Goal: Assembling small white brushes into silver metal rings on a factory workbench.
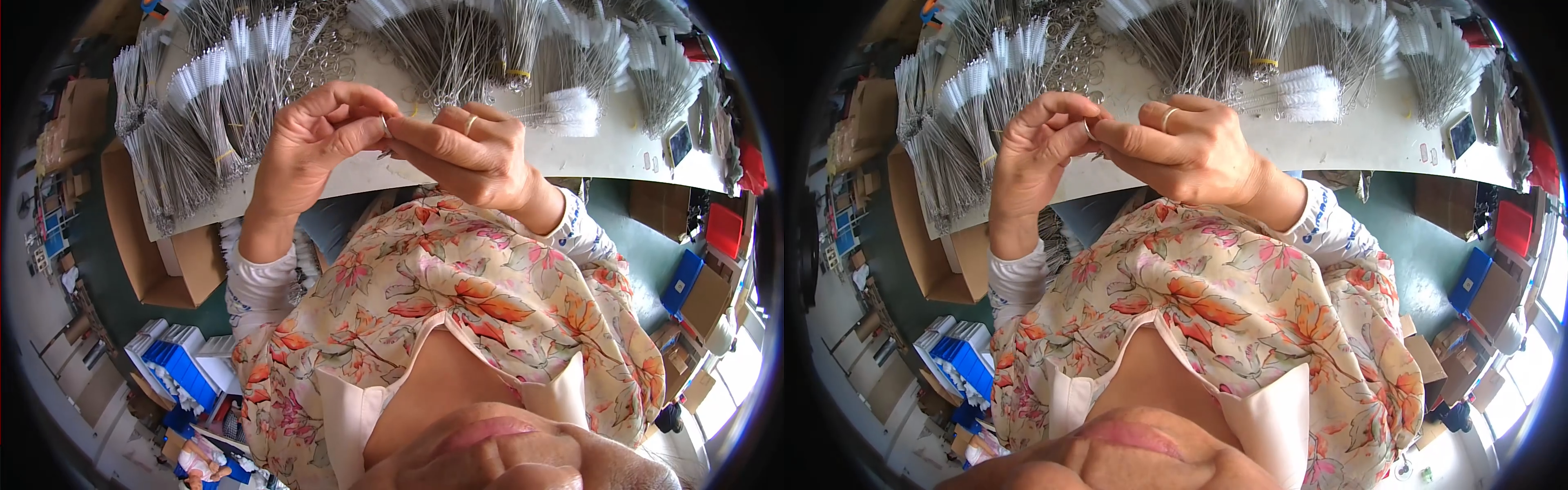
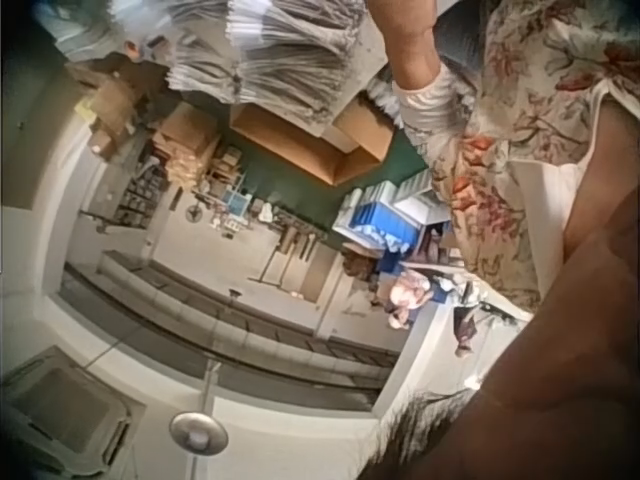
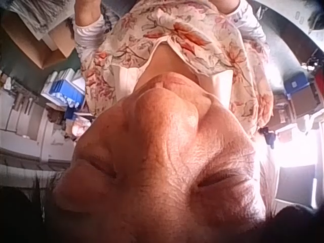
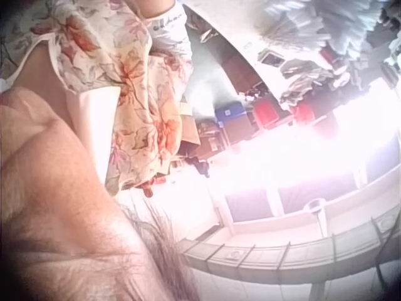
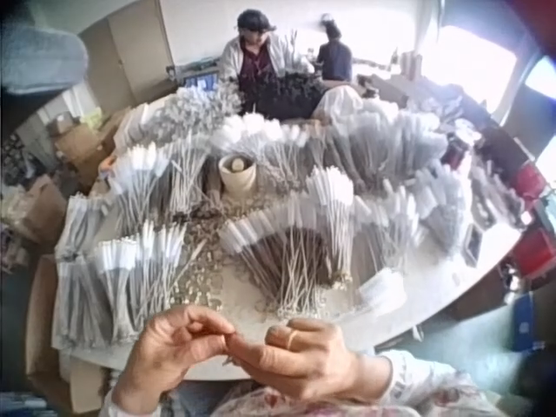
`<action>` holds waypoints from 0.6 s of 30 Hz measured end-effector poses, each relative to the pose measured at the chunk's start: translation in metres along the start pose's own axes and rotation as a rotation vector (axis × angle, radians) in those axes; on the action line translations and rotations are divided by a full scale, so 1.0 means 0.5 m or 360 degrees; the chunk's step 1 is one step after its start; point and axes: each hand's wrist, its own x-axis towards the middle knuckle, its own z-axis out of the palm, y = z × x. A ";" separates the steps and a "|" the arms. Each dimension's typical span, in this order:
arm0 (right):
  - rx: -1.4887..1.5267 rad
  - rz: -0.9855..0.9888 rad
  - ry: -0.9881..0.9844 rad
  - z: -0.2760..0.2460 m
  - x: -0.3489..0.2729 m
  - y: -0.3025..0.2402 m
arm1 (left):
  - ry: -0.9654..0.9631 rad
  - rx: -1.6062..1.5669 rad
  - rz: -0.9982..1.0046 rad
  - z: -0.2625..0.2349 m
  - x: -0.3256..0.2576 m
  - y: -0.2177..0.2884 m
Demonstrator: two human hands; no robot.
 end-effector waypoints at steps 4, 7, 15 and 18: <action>0.0472 0.0160 0.0149 0.031 0.000 0.014 | 0.0146 0.0904 0.0331 0.029 -0.012 0.021; 0.1543 0.1286 0.0045 -0.012 0.037 -0.010 | 0.0284 0.1426 0.0882 0.029 -0.014 0.010; 0.2510 0.1954 0.0063 -0.017 0.070 0.005 | 0.0472 0.1352 0.1375 0.024 0.010 -0.011; 0.2488 0.1902 0.0013 -0.011 0.070 0.009 | 0.0450 0.1477 0.1378 0.019 0.014 -0.009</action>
